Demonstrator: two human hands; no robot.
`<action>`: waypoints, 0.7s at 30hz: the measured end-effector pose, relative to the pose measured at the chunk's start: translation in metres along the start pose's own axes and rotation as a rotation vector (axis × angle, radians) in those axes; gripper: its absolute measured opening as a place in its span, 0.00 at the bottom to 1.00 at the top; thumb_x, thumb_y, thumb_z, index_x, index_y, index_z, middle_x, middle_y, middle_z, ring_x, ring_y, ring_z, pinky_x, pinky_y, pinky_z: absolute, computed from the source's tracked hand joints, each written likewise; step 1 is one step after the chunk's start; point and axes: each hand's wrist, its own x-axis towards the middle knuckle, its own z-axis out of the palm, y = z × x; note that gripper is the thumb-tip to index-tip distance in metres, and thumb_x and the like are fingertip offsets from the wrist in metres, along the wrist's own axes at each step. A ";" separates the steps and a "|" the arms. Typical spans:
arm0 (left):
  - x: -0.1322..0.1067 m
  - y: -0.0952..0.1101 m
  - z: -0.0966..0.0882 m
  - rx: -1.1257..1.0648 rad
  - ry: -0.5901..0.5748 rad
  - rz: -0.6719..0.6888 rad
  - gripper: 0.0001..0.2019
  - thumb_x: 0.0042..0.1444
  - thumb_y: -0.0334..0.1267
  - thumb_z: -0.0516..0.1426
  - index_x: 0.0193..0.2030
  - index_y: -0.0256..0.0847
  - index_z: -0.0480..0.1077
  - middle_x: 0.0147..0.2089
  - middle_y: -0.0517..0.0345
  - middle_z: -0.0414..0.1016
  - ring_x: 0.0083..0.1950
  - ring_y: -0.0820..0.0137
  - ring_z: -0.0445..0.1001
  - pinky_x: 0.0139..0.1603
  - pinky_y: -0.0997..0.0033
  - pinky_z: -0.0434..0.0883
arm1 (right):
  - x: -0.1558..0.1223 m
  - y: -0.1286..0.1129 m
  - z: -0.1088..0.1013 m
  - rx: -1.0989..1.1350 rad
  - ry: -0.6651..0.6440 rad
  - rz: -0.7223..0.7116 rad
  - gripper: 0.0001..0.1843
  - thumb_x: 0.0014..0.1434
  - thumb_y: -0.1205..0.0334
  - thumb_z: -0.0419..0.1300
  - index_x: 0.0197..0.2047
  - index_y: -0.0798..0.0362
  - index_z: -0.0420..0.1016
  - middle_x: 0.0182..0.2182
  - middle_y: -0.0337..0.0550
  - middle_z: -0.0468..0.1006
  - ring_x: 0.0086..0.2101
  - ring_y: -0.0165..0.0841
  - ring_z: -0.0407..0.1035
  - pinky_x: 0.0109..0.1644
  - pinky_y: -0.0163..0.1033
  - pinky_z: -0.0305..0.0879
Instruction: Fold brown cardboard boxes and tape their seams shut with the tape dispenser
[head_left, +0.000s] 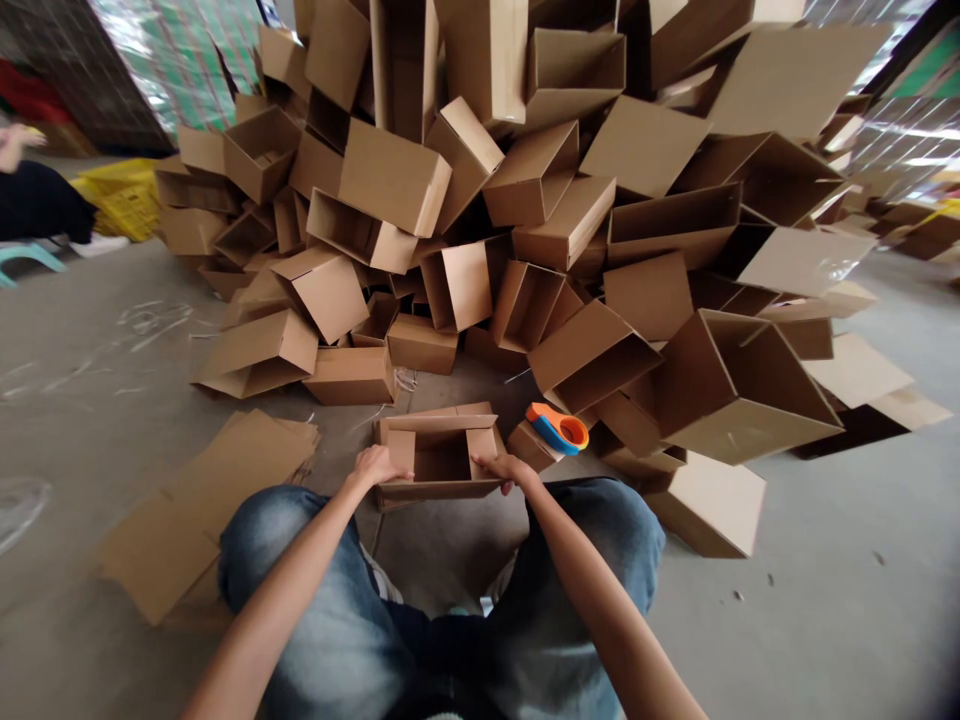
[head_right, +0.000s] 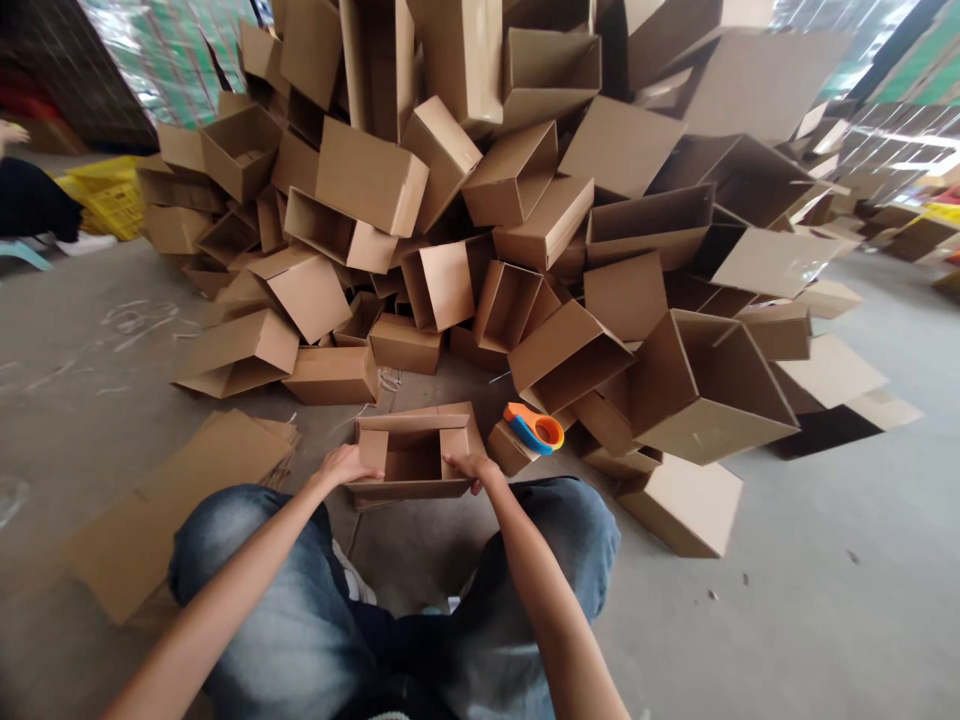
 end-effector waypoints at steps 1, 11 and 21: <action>0.001 0.000 0.000 -0.001 0.000 0.003 0.42 0.36 0.70 0.55 0.47 0.32 0.74 0.47 0.33 0.75 0.50 0.52 0.74 0.43 0.65 0.70 | 0.000 0.000 0.000 0.009 0.002 -0.008 0.45 0.54 0.29 0.44 0.52 0.64 0.68 0.38 0.60 0.78 0.30 0.43 0.77 0.33 0.40 0.70; 0.004 -0.001 -0.002 -0.010 -0.039 0.006 0.42 0.36 0.69 0.57 0.47 0.33 0.74 0.49 0.34 0.74 0.51 0.52 0.73 0.44 0.66 0.69 | 0.001 0.002 -0.001 0.006 0.004 -0.073 0.42 0.57 0.32 0.42 0.49 0.63 0.71 0.42 0.60 0.77 0.28 0.41 0.77 0.36 0.40 0.70; 0.001 0.001 -0.006 -0.013 -0.046 0.017 0.42 0.36 0.69 0.56 0.47 0.32 0.74 0.49 0.34 0.74 0.51 0.53 0.73 0.44 0.67 0.69 | 0.002 0.003 -0.001 0.034 0.000 -0.064 0.41 0.56 0.32 0.44 0.50 0.63 0.70 0.42 0.58 0.77 0.27 0.39 0.76 0.34 0.38 0.70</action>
